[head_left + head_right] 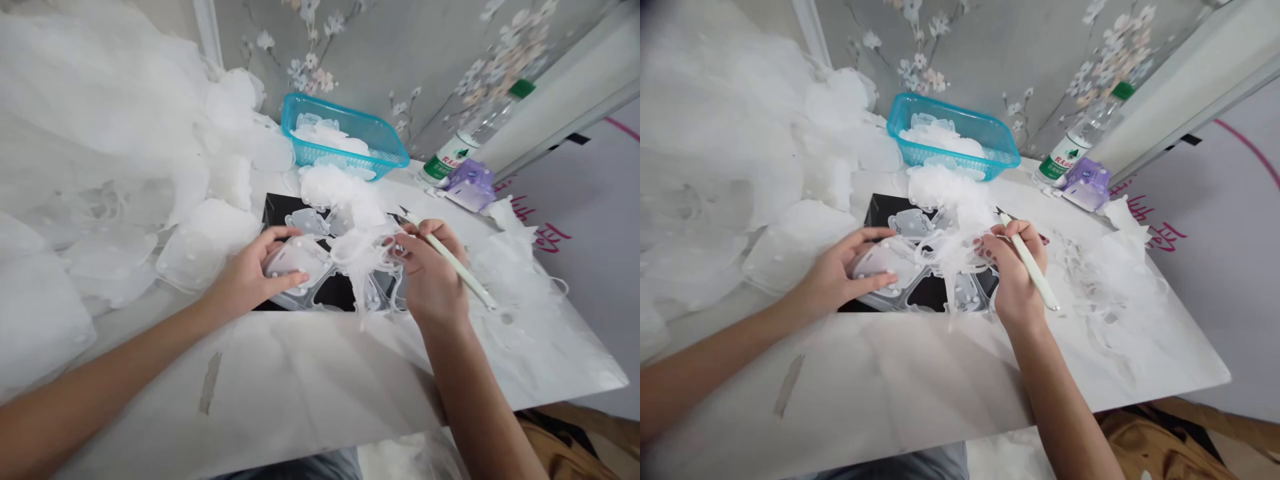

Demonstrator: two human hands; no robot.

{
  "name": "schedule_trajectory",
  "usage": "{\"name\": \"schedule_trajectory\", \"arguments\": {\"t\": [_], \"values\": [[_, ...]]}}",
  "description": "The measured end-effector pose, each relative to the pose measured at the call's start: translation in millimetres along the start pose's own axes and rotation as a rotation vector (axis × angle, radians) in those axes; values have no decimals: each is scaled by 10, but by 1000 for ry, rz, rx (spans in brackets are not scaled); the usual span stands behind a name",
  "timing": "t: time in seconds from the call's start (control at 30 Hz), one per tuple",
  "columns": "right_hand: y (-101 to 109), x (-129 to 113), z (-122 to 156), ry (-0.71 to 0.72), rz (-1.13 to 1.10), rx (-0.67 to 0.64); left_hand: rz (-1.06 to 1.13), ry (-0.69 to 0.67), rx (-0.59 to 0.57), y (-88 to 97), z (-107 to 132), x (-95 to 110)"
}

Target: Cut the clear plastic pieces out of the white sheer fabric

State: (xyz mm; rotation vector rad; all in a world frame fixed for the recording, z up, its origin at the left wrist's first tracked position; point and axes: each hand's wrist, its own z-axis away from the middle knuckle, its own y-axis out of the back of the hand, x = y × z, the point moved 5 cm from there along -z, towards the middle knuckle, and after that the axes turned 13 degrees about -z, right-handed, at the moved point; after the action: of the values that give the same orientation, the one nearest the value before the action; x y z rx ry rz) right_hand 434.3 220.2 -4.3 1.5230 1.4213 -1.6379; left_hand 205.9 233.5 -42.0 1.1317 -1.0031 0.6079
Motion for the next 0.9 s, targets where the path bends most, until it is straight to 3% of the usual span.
{"name": "schedule_trajectory", "arguments": {"t": [0.07,0.13,0.27,0.37,0.57,0.73,0.9], "values": [[56,10,3,11,15,73,155,-37,53,31,-1,26],[86,-27,24,112,71,140,196,-56,62,41,-4,32],[61,-128,73,310,178,210,22,22,-55,-1,3,-11],[3,-184,98,374,190,174,-43,54,-89,-15,23,-15],[-242,-148,325,353,338,-196,-38,7,-120,-67,45,42],[-449,-80,600,482,363,-536,-29,-81,-93,-78,39,105],[-547,-52,656,571,443,-659,-62,-103,-78,-80,39,103]]}}
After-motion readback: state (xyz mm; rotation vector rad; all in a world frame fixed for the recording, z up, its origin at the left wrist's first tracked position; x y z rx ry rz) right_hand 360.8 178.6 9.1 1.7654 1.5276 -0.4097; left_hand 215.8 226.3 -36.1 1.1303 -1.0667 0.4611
